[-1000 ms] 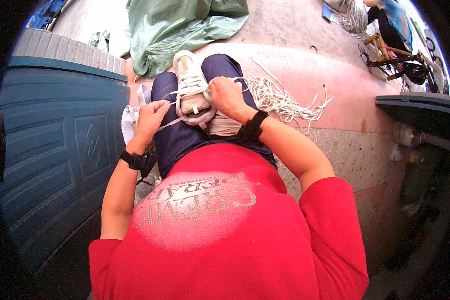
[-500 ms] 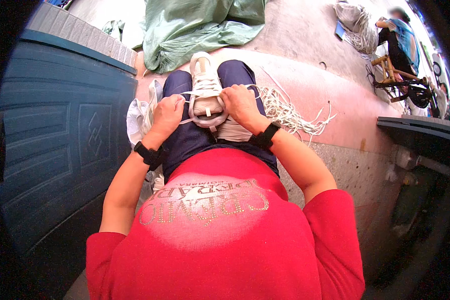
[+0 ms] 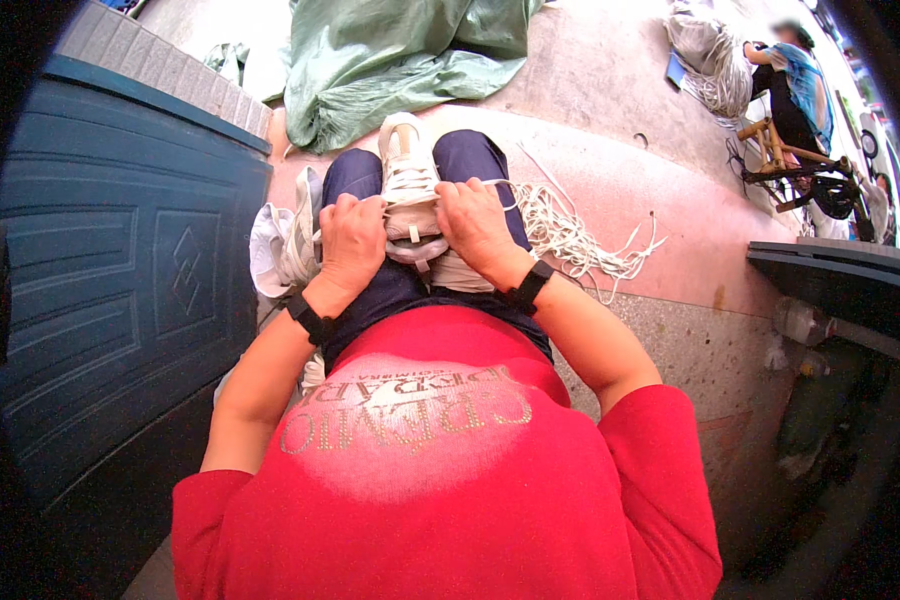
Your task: Insert and thread white laces through the eyelets of a cream-colored sneaker.
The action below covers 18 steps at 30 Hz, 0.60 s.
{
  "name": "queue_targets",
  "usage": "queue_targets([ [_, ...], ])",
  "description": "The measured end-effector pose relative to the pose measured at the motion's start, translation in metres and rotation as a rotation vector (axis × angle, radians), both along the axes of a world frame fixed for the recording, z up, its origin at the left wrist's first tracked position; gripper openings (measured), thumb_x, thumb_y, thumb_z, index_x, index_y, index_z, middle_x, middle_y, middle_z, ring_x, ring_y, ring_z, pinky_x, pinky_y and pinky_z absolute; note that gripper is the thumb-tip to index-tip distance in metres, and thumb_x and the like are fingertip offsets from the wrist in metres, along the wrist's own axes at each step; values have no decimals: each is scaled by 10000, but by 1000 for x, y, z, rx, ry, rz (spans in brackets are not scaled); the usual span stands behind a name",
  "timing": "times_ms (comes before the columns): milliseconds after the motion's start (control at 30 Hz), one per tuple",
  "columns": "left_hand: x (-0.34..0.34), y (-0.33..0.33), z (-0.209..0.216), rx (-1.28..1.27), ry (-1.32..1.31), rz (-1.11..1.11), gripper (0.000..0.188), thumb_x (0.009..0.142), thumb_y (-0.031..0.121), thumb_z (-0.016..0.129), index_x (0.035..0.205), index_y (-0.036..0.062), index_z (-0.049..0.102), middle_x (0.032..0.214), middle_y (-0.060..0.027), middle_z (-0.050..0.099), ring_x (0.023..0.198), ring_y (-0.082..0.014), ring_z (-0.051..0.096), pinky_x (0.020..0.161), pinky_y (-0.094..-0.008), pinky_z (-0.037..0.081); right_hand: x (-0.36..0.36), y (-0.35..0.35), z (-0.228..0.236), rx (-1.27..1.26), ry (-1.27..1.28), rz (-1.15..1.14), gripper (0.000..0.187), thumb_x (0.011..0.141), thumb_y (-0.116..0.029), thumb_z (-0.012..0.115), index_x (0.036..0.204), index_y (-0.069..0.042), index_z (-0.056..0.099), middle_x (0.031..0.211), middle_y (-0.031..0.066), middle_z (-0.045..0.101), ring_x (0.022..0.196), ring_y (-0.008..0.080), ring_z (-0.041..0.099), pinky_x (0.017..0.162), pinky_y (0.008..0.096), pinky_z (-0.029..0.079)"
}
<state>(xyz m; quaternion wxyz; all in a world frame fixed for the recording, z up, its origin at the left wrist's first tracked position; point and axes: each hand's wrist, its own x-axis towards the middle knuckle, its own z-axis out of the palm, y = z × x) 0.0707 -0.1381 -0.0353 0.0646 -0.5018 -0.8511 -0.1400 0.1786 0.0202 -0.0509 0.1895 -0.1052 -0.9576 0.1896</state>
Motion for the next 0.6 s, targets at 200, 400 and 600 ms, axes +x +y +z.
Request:
queue_targets([
  [200, -4, 4, 11, -171, 185, -189, 91, 688, 128, 519, 765, 112, 565, 749, -20, 549, 780, -191, 481, 700, -377, 338, -4, 24, 9, 114, -107, 292, 65, 697, -132, 549, 760, -120, 563, 701, 38, 541, 761, 209, 514, 679, 351, 372],
  [400, -3, 12, 15, -142, 262, -217, 63, 715, 145, 517, 674, 118, 557, 710, -38, 542, 788, -196, 479, 724, -368, 353, -13, 11, 25, 361, -210, 320, 32, 707, -149, 539, 704, -125, 560, 747, 55, 507, 822, 216, 470, 667, 370, 339],
  [600, -32, 48, 68, 243, -703, 93, 178, 753, 151, 608, 829, -10, 620, 793, -124, 620, 696, -205, 581, 649, -309, 448, -48, 23, 57, -206, 125, 88, 119, 762, -131, 573, 841, -43, 581, 769, 123, 565, 728, 284, 531, 655, 372, 404],
])
